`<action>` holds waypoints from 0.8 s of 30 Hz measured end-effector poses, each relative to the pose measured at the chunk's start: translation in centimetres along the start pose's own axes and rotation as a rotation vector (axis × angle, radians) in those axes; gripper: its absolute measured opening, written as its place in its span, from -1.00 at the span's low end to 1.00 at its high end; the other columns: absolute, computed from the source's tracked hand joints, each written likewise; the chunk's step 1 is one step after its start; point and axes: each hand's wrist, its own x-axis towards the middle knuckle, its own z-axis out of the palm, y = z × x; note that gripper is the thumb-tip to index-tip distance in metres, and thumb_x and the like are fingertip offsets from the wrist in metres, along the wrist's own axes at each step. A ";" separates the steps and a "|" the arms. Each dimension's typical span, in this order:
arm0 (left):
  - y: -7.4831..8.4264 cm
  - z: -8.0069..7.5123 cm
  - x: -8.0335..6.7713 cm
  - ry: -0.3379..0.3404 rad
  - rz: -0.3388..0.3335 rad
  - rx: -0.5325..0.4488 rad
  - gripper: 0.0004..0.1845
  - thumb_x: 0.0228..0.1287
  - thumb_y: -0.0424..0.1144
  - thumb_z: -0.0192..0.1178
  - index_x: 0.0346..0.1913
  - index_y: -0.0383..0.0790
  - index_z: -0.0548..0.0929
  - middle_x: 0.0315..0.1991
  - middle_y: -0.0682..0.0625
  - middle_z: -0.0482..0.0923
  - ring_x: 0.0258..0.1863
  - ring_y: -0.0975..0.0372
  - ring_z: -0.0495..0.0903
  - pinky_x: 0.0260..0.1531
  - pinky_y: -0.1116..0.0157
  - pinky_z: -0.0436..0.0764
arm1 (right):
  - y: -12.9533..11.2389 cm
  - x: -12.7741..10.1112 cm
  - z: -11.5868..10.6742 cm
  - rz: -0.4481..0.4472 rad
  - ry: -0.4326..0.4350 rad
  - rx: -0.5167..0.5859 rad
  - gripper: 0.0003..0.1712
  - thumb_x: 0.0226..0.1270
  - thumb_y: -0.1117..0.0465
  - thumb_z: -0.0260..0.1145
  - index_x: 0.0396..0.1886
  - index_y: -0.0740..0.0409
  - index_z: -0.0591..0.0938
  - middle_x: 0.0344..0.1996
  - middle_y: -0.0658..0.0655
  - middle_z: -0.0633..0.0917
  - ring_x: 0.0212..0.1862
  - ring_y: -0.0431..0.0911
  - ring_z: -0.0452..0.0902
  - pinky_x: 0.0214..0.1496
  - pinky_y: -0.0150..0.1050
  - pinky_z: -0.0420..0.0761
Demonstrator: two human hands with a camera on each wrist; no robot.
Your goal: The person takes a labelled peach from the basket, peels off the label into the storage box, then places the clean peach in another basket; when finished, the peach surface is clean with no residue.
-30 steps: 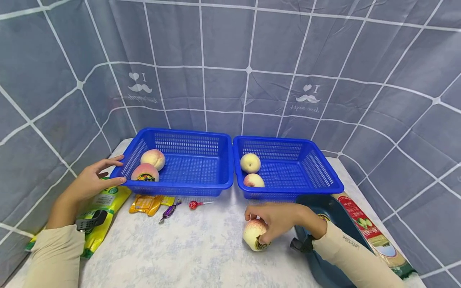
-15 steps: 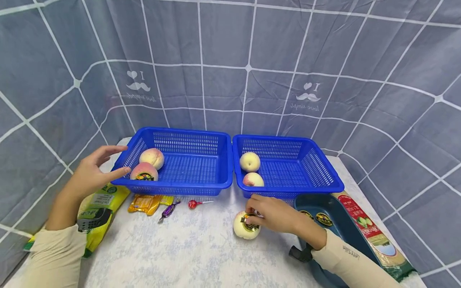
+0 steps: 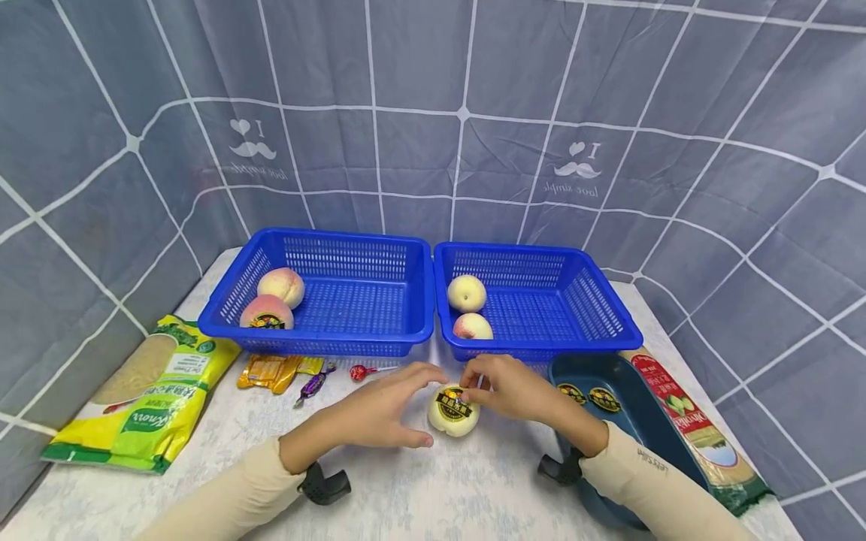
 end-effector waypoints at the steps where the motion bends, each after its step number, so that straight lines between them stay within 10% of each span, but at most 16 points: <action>1: -0.5 0.8 0.5 -0.014 -0.017 -0.015 -0.11 0.06 -0.05 0.56 0.44 -0.07 0.35 0.39 0.02 0.36 0.28 0.12 0.46 0.21 0.05 0.49 | 0.1 0.1 0.0 0.007 0.002 0.021 -0.92 0.31 0.22 0.48 -0.29 0.06 0.70 -0.40 -0.16 0.64 -0.35 -0.23 0.55 -0.40 -0.35 0.56; 11: -3.7 4.4 3.0 0.019 -0.046 -0.317 -0.15 -0.04 -0.27 0.62 0.35 -0.20 0.43 0.15 0.04 0.56 0.09 0.24 0.55 0.14 0.24 0.52 | 0.3 0.3 0.1 0.115 0.030 0.142 -0.85 0.26 0.24 0.51 -0.46 0.05 0.69 -0.59 -0.18 0.56 -0.54 -0.29 0.36 -0.55 -0.39 0.36; 24: -3.0 5.1 2.7 0.119 -0.126 -0.272 -0.23 -0.15 -0.21 0.66 0.18 -0.08 0.48 0.03 0.13 0.55 -0.02 0.25 0.58 -0.01 0.24 0.57 | 0.2 0.4 0.6 0.085 0.014 0.237 -0.84 0.28 0.41 0.38 -0.41 0.07 0.66 -0.52 -0.14 0.59 -0.44 -0.26 0.46 -0.45 -0.36 0.48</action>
